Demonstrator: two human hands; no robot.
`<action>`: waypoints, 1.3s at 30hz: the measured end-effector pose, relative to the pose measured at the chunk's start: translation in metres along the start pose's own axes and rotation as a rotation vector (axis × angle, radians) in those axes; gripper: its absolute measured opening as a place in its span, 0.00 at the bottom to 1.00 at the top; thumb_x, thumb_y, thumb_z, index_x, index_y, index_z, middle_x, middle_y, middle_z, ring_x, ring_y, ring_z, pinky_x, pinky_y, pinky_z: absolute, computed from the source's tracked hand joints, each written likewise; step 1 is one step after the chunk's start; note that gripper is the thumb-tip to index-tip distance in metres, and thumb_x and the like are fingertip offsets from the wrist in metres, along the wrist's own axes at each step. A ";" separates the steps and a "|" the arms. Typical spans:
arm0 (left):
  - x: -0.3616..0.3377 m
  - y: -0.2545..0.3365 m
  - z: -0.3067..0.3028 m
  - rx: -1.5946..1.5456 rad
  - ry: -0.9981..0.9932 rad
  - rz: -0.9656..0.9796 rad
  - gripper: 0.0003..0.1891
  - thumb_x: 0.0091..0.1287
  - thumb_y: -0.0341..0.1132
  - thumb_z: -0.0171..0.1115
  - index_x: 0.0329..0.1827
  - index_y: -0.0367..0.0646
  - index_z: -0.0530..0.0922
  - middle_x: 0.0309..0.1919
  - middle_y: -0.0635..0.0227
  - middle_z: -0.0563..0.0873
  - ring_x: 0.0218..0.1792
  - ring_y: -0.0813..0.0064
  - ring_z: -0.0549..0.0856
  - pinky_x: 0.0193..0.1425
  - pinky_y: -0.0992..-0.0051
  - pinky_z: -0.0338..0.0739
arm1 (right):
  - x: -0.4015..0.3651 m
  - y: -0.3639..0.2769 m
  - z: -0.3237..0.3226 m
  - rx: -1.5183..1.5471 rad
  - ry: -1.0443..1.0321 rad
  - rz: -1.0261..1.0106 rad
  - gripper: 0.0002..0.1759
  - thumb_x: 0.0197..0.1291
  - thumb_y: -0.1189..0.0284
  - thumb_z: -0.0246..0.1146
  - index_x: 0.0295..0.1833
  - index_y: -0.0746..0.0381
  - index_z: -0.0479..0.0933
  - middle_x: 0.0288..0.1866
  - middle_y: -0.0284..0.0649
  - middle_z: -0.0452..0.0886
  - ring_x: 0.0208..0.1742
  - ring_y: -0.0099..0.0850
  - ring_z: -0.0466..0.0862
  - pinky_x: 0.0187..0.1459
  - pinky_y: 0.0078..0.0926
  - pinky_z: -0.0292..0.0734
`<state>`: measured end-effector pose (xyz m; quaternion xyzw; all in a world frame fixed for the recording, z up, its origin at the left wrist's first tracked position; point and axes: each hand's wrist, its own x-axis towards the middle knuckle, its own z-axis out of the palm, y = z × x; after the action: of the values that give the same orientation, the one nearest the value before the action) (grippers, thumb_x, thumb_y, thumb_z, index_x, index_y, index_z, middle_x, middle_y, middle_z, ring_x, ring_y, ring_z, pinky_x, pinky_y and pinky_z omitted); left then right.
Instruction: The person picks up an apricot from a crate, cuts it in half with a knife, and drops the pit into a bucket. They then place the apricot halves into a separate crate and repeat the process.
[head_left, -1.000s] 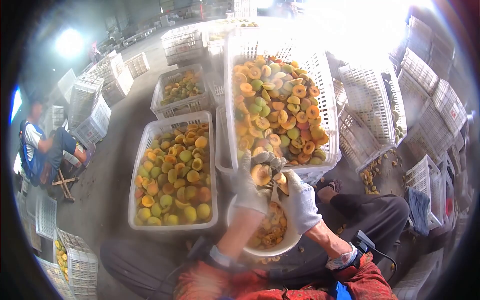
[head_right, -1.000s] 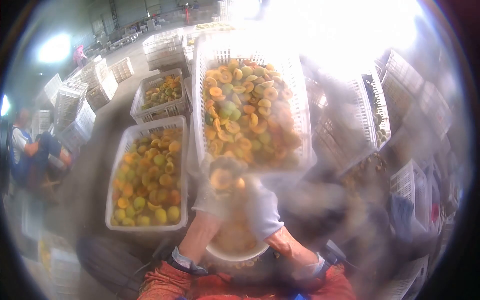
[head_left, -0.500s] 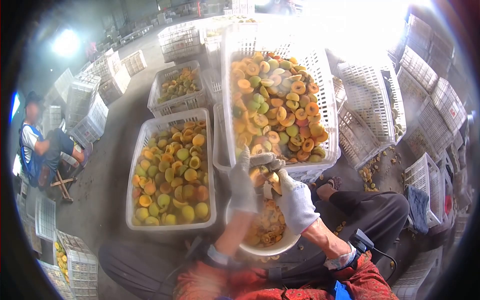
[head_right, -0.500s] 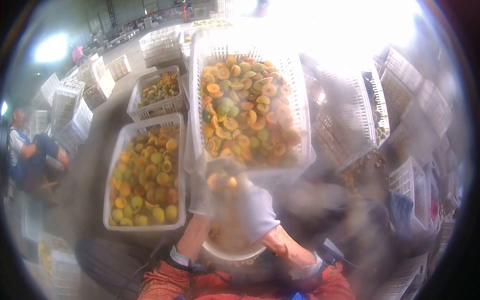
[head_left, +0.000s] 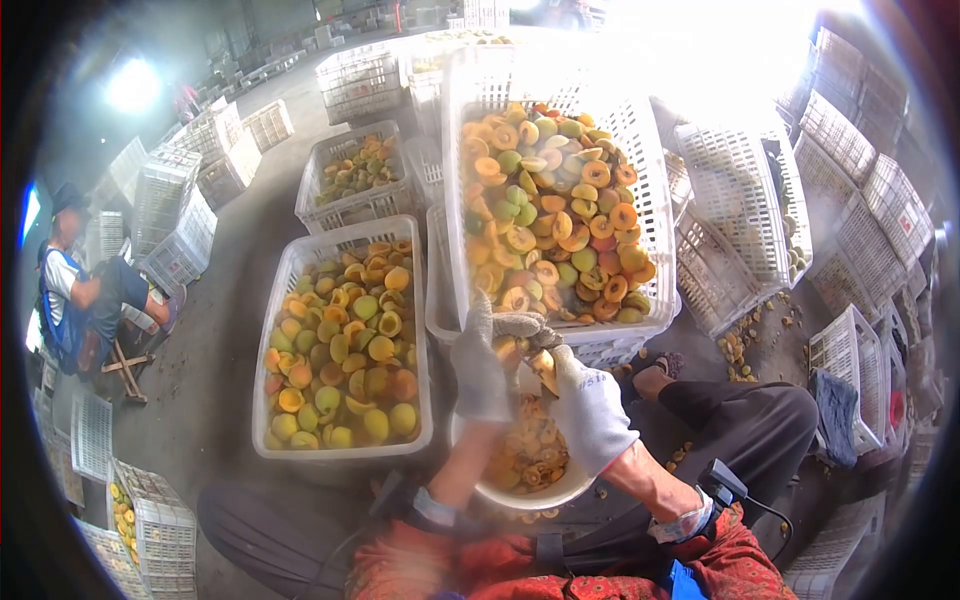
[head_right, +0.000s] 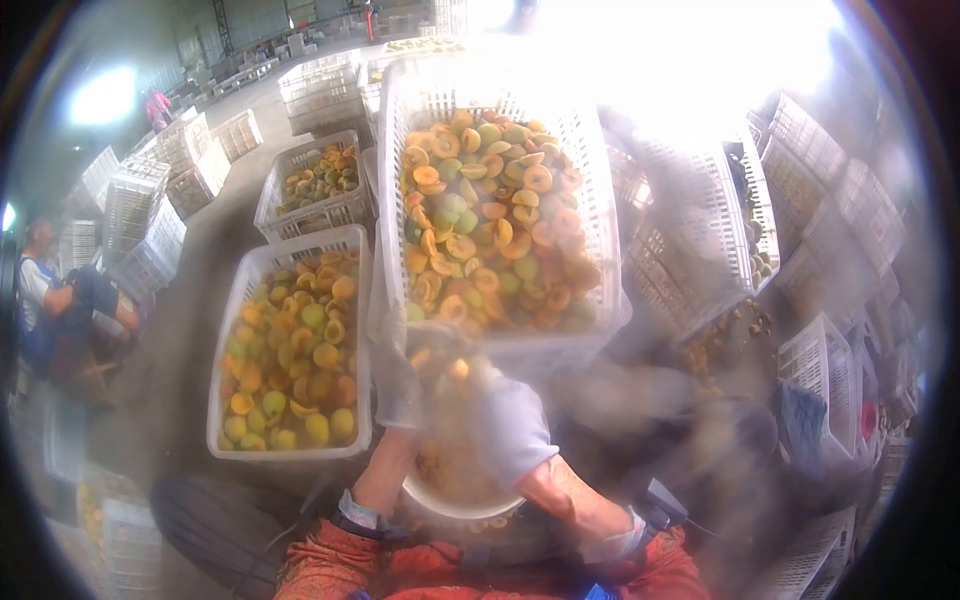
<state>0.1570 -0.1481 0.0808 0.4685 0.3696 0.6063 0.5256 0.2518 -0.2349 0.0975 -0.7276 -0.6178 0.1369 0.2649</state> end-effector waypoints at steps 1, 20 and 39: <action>0.001 -0.003 -0.003 0.181 -0.057 0.186 0.22 0.75 0.48 0.47 0.46 0.37 0.81 0.32 0.68 0.86 0.35 0.78 0.83 0.41 0.78 0.77 | -0.002 -0.001 -0.002 0.000 -0.001 0.001 0.27 0.48 0.76 0.68 0.56 0.63 0.68 0.36 0.54 0.81 0.38 0.52 0.83 0.36 0.43 0.77; -0.007 0.011 0.002 -0.460 -0.115 -0.306 0.27 0.75 0.50 0.48 0.26 0.35 0.78 0.23 0.58 0.82 0.27 0.66 0.83 0.40 0.69 0.80 | -0.002 0.010 -0.004 0.233 -0.141 -0.081 0.18 0.52 0.74 0.66 0.48 0.68 0.72 0.35 0.57 0.81 0.41 0.56 0.81 0.40 0.41 0.76; -0.017 0.025 0.006 -0.355 -0.138 -0.597 0.27 0.72 0.54 0.52 0.21 0.40 0.77 0.18 0.64 0.79 0.22 0.72 0.81 0.29 0.74 0.77 | -0.012 0.038 -0.003 -0.057 0.019 -0.516 0.14 0.54 0.73 0.66 0.41 0.70 0.74 0.21 0.45 0.77 0.20 0.33 0.80 0.24 0.33 0.75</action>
<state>0.1560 -0.1696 0.1033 0.2812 0.3428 0.4476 0.7766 0.2819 -0.2507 0.0773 -0.5543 -0.7841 0.0402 0.2762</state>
